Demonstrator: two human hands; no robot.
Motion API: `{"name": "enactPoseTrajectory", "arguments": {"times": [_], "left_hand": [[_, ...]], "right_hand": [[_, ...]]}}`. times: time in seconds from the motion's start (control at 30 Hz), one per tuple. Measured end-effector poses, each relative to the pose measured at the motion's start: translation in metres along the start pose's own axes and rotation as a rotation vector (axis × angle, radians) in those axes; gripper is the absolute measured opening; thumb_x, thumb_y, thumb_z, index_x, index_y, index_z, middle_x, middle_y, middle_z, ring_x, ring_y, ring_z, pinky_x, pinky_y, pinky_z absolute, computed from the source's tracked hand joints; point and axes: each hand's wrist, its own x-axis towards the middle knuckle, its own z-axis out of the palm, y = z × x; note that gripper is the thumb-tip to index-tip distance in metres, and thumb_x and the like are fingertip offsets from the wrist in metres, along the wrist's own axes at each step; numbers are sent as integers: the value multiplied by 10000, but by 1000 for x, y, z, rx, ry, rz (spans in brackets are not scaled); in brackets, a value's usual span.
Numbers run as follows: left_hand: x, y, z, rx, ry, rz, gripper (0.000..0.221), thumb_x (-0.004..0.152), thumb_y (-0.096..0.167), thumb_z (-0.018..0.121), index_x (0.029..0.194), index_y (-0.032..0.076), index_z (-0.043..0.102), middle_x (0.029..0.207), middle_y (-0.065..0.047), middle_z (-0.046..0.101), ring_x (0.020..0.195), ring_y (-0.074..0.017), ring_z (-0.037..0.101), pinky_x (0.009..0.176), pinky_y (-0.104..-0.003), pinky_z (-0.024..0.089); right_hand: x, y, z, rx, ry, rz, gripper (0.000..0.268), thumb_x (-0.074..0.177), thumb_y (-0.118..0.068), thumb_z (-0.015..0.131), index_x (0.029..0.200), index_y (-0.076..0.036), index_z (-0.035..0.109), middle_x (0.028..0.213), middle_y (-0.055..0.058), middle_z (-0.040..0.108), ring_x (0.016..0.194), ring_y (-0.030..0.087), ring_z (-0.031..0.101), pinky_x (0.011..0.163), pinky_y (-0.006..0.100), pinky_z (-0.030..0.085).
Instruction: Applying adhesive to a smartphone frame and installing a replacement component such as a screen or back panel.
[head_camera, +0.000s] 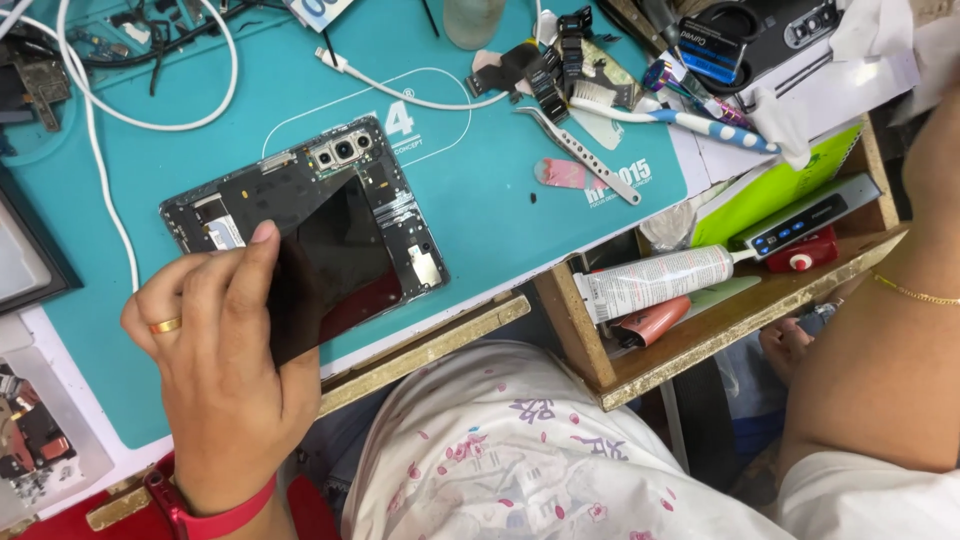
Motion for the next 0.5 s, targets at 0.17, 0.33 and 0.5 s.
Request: {"name": "enactPoseTrajectory", "arguments": {"times": [0.17, 0.33, 0.5], "left_hand": [[1, 1, 2, 20, 15, -4, 647, 875, 35, 548, 1520, -10, 522, 1249, -171, 583, 1241, -418, 488, 1042, -549, 304], [0, 1, 3, 17, 3, -19, 678, 851, 43, 534, 1527, -8, 520, 1242, -169, 584, 1255, -407, 483, 1057, -547, 296], [2, 2, 1, 26, 19, -9, 528, 996, 57, 565, 1518, -3, 514, 1240, -170, 594, 1253, -412, 490, 1053, -542, 301]], "right_hand": [[-137, -172, -76, 183, 8, -894, 176, 1310, 70, 531, 1456, 170, 544, 1395, 317, 565, 1102, 419, 590, 875, 448, 479], [-197, -237, -87, 168, -131, -1043, 169, 1111, 205, 805, 1199, 61, 803, 1241, 232, 668, 1147, 382, 598, 1036, 482, 488], [-199, -257, -73, 149, -185, -1143, 262, 1041, 258, 714, 1212, 102, 837, 1084, 200, 531, 941, 344, 520, 779, 427, 430]]}}
